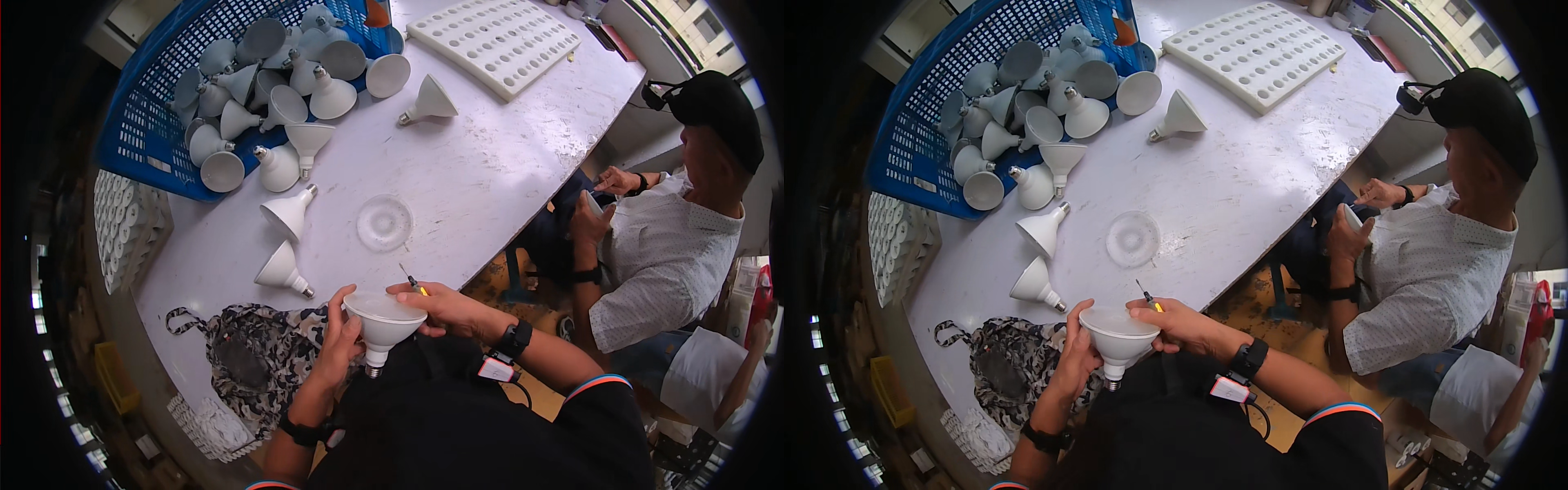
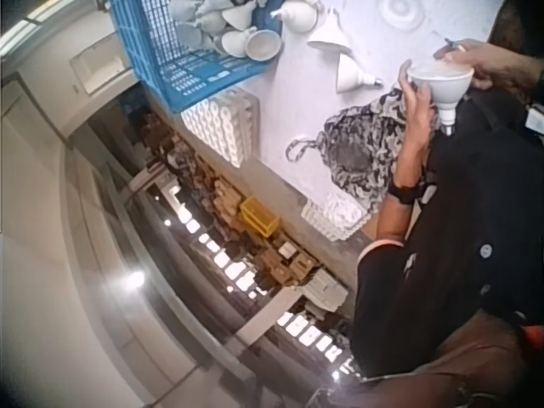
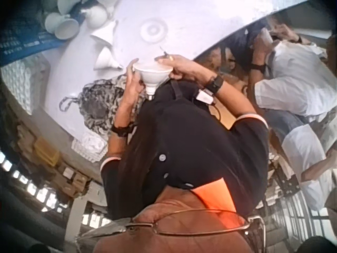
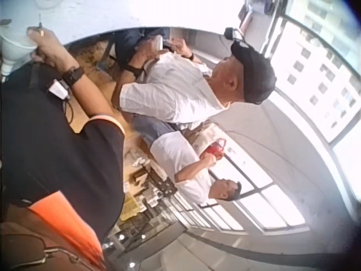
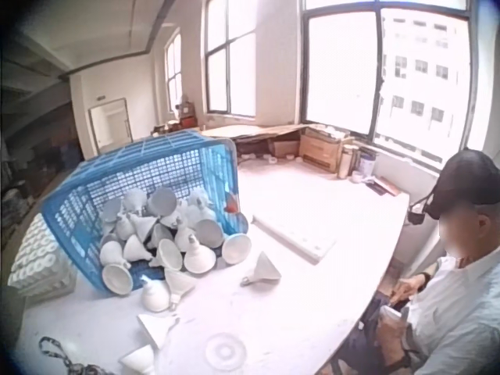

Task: Assembling and inspecting light bulb components in a factory warehouse setting.

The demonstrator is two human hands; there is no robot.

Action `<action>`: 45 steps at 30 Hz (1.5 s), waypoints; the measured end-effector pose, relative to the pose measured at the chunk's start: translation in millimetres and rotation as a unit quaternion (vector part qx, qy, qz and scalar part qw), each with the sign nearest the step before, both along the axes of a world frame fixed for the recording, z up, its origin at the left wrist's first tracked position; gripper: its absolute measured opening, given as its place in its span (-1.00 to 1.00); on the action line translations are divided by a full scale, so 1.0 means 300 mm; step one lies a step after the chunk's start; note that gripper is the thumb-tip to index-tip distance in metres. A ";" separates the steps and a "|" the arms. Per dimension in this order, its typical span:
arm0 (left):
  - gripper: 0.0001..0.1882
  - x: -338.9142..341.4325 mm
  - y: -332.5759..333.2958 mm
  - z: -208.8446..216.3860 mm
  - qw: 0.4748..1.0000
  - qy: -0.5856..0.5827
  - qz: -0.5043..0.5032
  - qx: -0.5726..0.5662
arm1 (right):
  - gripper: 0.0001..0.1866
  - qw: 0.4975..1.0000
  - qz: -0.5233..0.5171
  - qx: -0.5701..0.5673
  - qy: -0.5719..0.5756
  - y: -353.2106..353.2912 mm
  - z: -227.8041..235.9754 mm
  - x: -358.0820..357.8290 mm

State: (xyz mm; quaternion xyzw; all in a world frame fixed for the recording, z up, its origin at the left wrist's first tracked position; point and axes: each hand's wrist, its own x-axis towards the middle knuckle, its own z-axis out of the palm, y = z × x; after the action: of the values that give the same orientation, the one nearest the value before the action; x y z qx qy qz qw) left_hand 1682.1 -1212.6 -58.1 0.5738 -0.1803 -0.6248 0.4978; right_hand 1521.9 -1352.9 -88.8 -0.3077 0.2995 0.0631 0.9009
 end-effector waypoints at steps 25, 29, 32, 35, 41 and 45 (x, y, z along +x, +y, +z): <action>-0.34 -0.037 0.001 -0.010 0.993 -0.108 -0.019 0.040 | -0.47 0.997 0.073 -0.004 0.006 0.043 -0.023 -0.030; -0.31 -0.047 -0.008 0.033 0.991 -0.131 -0.029 0.014 | -0.46 0.998 0.053 -0.014 0.001 0.027 0.002 -0.032; -0.28 -0.062 -0.012 0.055 0.983 -0.177 -0.027 -0.046 | -0.45 0.999 0.032 -0.026 -0.027 0.015 0.016 -0.029; -0.26 -0.078 -0.018 0.087 0.984 -0.164 -0.011 -0.069 | -0.45 0.998 0.020 -0.033 -0.042 -0.001 0.031 -0.029; -0.19 -0.099 -0.023 0.122 0.981 -0.179 -0.008 -0.078 | -0.43 0.995 0.007 -0.054 -0.084 -0.019 0.030 -0.024; -0.14 -0.105 -0.012 0.126 0.976 -0.193 0.010 -0.103 | -0.39 0.992 0.009 -0.088 -0.091 -0.042 0.066 -0.013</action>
State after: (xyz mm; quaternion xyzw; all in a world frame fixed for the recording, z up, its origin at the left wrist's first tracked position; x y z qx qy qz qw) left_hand 1650.6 -1216.2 -20.3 0.6311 -0.3308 -0.4755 0.5160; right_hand 1518.0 -1365.6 -68.9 -0.3928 0.2181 0.0168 0.8932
